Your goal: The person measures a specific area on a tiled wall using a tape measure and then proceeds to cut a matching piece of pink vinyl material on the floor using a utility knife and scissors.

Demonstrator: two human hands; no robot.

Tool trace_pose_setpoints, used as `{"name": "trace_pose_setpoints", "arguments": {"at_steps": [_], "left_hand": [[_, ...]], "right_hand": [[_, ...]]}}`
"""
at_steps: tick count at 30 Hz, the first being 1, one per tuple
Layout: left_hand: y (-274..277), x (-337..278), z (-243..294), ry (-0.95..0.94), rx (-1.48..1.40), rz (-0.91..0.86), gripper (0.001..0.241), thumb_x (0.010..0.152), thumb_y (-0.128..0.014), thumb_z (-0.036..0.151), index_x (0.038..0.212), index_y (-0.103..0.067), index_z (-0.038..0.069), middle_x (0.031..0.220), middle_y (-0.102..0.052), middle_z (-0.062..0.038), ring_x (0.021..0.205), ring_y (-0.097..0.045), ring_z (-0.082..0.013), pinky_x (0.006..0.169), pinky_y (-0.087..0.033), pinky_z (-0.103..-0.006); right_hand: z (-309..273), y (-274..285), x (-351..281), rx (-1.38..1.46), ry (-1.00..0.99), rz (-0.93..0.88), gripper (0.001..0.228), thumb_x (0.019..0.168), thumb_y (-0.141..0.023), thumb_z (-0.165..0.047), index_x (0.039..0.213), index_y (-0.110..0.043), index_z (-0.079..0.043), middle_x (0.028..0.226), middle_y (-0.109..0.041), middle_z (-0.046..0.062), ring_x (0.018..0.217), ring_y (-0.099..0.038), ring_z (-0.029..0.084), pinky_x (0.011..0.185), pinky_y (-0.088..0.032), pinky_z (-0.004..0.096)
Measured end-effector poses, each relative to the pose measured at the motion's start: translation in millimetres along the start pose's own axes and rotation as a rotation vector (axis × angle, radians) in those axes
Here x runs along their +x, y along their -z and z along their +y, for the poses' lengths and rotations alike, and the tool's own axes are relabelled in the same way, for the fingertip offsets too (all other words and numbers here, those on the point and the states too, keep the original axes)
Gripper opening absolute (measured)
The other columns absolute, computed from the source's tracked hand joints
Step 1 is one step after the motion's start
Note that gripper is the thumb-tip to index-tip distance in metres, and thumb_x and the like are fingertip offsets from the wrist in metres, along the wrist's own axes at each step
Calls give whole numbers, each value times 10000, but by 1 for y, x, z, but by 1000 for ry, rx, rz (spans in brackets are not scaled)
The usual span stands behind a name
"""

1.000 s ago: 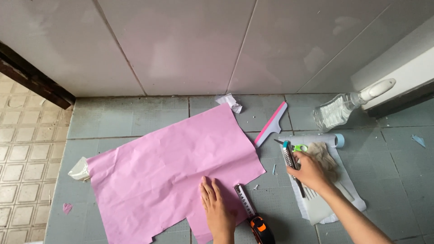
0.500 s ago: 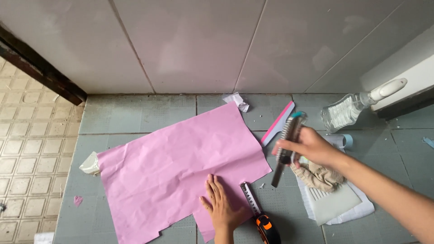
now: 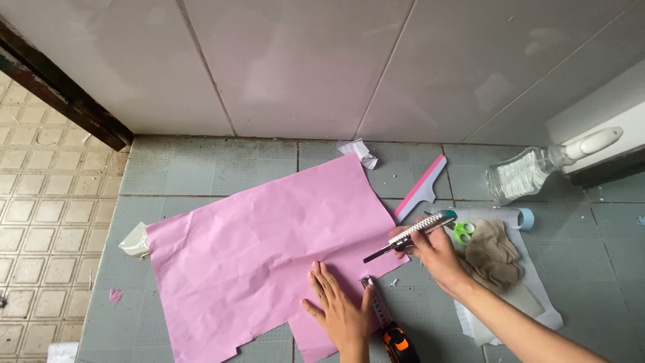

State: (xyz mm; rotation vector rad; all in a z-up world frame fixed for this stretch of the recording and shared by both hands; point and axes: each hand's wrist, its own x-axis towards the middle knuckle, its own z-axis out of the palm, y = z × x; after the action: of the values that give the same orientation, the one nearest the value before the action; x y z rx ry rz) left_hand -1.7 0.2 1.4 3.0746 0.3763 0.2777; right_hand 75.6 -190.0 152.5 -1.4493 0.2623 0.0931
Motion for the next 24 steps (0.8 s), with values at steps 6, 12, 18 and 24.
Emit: {"name": "trace_pose_setpoints", "arguments": {"at_steps": [6,12,18,24], "left_hand": [[7,2,0,0,-35,-38,1537,709,-528,1079,1752,-73,46,1834,-119,-53,1727,-16,-229,1316,-2,-649],[9,6,9,61,-124,-31,1305,868,-315,993,1729,-30,54,1814,-46,-62,1703,63,-223,1320,111,-637],[22,7,11,70,-100,-54,1372,824,-459,976,1739,-67,31,1828,-94,-88,1719,11,-242,1324,47,-643],[24,7,12,84,-124,-67,1363,823,-486,971,1745,-89,49,1827,-132,-66,1720,-18,-226,1326,22,-637]], "right_hand": [[23,19,12,-17,30,-84,329,1011,-650,-278,1146,-476,-33,1142,-772,243,849,-762,290,731,-664,415],[26,6,14,-18,20,-203,239,1057,-607,-189,1176,-439,-68,1112,-799,250,806,-763,280,702,-658,385],[29,4,14,-81,-9,-210,265,1044,-608,-196,1207,-446,-62,1116,-821,233,834,-772,264,710,-672,375],[39,8,19,-83,-23,-228,263,1047,-606,-169,1221,-447,-55,1098,-829,233,810,-773,257,698,-682,376]]}}
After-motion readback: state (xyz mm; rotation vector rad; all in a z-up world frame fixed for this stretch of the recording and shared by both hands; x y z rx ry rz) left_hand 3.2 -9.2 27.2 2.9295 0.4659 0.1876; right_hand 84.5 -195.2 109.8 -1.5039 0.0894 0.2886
